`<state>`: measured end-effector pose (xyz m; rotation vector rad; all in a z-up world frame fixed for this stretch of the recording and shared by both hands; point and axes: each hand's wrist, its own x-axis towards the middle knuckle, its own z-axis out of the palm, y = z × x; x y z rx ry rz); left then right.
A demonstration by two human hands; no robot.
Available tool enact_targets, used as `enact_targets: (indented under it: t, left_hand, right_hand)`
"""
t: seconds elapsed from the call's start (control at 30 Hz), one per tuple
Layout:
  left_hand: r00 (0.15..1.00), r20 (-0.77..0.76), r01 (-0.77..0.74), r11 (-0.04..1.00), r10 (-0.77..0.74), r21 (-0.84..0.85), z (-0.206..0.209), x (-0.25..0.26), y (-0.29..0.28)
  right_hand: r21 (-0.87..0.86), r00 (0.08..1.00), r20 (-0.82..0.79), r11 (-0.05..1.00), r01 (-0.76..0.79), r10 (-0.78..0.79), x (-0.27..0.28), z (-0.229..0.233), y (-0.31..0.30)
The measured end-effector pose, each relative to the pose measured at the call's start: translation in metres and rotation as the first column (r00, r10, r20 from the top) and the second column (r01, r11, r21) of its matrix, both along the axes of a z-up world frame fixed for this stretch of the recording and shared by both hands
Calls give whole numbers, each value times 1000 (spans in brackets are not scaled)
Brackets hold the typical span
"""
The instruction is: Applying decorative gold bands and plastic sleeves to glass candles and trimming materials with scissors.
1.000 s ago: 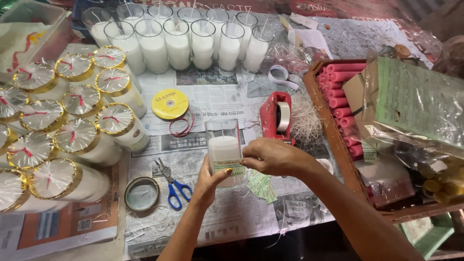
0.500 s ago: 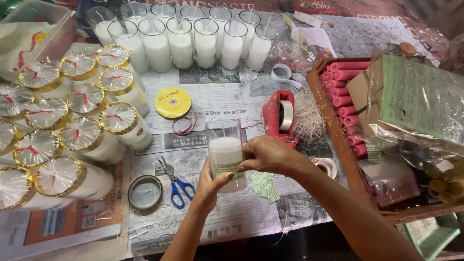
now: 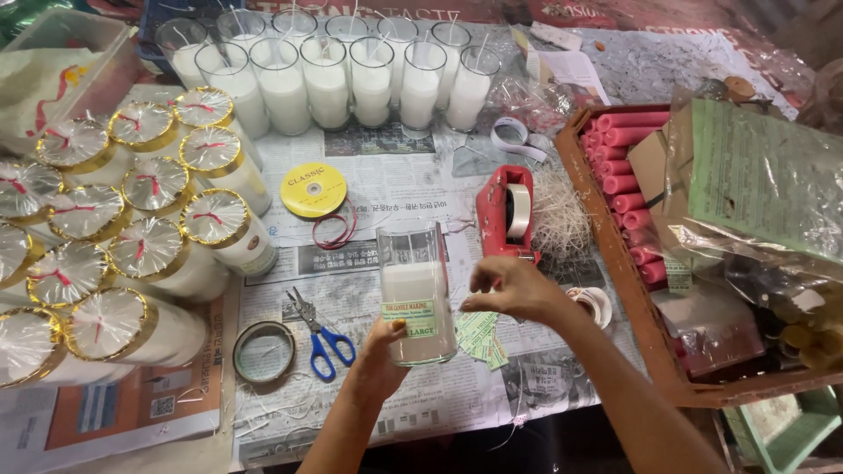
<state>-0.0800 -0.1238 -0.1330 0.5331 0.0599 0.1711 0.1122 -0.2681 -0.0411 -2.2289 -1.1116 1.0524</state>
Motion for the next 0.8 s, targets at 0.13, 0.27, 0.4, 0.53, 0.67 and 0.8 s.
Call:
enact_targets:
  t: [0.13,0.27,0.4,0.53,0.67,0.8]
  left_hand:
    - [984,-143,-88,987,107,137,9,6,-1]
    - [968,-99,-209,959,231,193,23,11,-19]
    - [960,-120,-212,934,255,288,18,12,-11]
    - [935,-180,-237,917,305,320,9,8,1]
    - [929,-172,-268,916,328,299,-9,9,-2]
    - [938,-165,-270,942,305,201,-24,9,-3]
  right_hand:
    - [289,905,-135,858,425,-402,-65,-8,-11]
    - [527,859,-152,696,488,-488,-128,-8,4]
    - [548,844,-205,656,519,-496,-117,-1,4]
    - [555,924,-206,739,382,-323,-97,2,-6]
    - [492,976,-137,843,215,-169,-74,0,-8]
    - [251,973,-105,941,227,-207,-24,-10,-32]
